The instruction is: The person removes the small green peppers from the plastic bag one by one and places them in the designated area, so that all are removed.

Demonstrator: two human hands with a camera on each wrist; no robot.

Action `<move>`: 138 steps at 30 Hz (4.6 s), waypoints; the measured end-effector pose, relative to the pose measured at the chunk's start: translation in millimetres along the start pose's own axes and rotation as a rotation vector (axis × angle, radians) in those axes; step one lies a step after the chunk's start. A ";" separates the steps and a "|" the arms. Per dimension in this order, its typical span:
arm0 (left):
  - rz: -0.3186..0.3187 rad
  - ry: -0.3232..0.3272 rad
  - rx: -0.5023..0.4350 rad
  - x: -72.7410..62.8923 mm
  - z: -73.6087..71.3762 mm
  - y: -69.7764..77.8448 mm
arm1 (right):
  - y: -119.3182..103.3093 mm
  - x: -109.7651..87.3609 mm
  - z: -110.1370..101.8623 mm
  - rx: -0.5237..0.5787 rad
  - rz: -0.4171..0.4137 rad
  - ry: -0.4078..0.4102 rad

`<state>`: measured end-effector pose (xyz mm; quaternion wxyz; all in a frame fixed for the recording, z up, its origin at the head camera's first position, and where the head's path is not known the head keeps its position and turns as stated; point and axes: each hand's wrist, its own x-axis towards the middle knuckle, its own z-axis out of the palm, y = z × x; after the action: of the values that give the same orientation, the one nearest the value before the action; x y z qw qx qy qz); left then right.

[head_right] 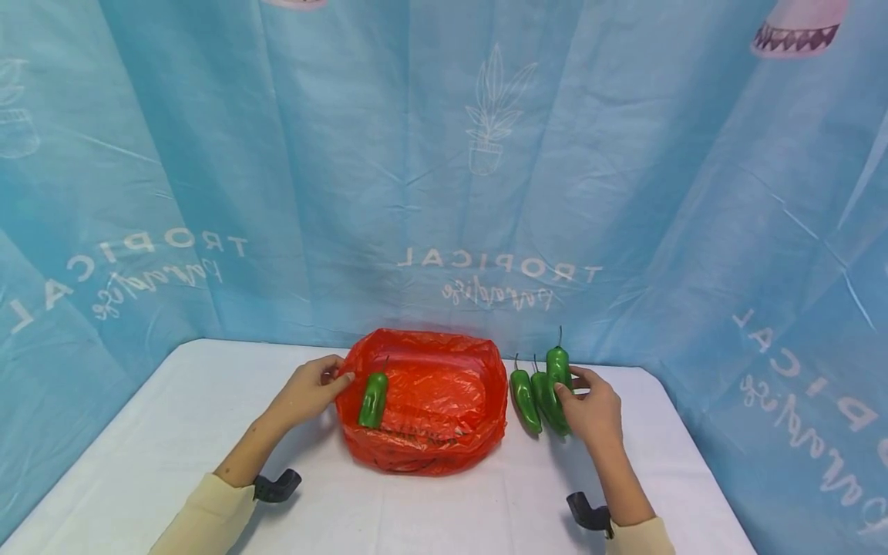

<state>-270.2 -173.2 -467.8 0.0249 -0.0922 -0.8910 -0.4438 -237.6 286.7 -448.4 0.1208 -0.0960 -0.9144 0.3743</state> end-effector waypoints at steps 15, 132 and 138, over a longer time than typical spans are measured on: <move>0.011 0.006 0.013 1.6 -0.6 -1.9 | 33.9 18.1 -12.1 0.007 0.102 0.029; -0.036 0.007 0.009 -2.7 -0.2 5.6 | -86.8 -44.0 42.4 0.063 -0.245 -0.115; -0.034 0.010 0.024 -2.3 -1.6 6.2 | -99.0 -49.7 54.3 0.084 -0.302 -0.124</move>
<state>-266.9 -171.1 -462.3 0.0228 -0.0744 -0.8976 -0.4338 -214.6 168.1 -423.3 0.1229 0.0707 -0.9077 0.3950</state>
